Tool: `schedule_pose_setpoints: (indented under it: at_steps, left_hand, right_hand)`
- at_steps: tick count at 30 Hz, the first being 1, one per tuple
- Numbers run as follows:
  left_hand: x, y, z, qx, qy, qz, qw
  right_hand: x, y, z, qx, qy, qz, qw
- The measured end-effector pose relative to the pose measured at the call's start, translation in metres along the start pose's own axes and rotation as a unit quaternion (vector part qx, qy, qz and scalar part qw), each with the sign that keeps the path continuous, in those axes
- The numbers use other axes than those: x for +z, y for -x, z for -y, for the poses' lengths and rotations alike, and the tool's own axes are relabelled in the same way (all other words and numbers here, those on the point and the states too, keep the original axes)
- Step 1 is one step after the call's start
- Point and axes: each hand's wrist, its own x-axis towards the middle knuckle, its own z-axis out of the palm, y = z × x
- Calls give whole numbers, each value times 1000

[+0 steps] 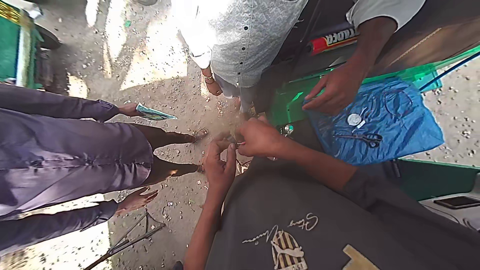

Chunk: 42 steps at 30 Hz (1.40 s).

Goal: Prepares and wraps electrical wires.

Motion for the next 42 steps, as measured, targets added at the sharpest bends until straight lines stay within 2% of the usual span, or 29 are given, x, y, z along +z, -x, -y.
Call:
schedule_pose_setpoints:
  at_steps: [3,9,12,17,21,25,32,37,42]
  left_hand:
    - [5,1,2,30,-36,4,999]
    - [4,3,0,-4,-20,-8,1000]
    - [-4,3,-3,-57,71,-11,996]
    - [-17,0,-9,-149,235,0,961]
    - [-21,2,-2,-155,287,25,945]
    - [-15,7,0,-168,335,12,927]
    - [-5,14,-6,-110,244,-46,962]
    - [-2,15,-14,-115,230,-46,965]
    - [-5,14,-16,-137,237,-46,961]
  right_hand:
    - [-3,-6,3,5,52,27,998]
    - [-6,-2,13,9,79,9,997]
    - [-1,4,11,-27,73,-25,997]
    - [10,14,4,-66,33,-60,995]
    - [16,18,2,-54,1,-71,996]
    - [14,21,2,-51,-9,-63,997]
    - [15,27,-1,-19,-130,-1,991]
    - [26,29,2,-1,-100,-46,994]
    - [39,33,5,-22,-48,-88,995]
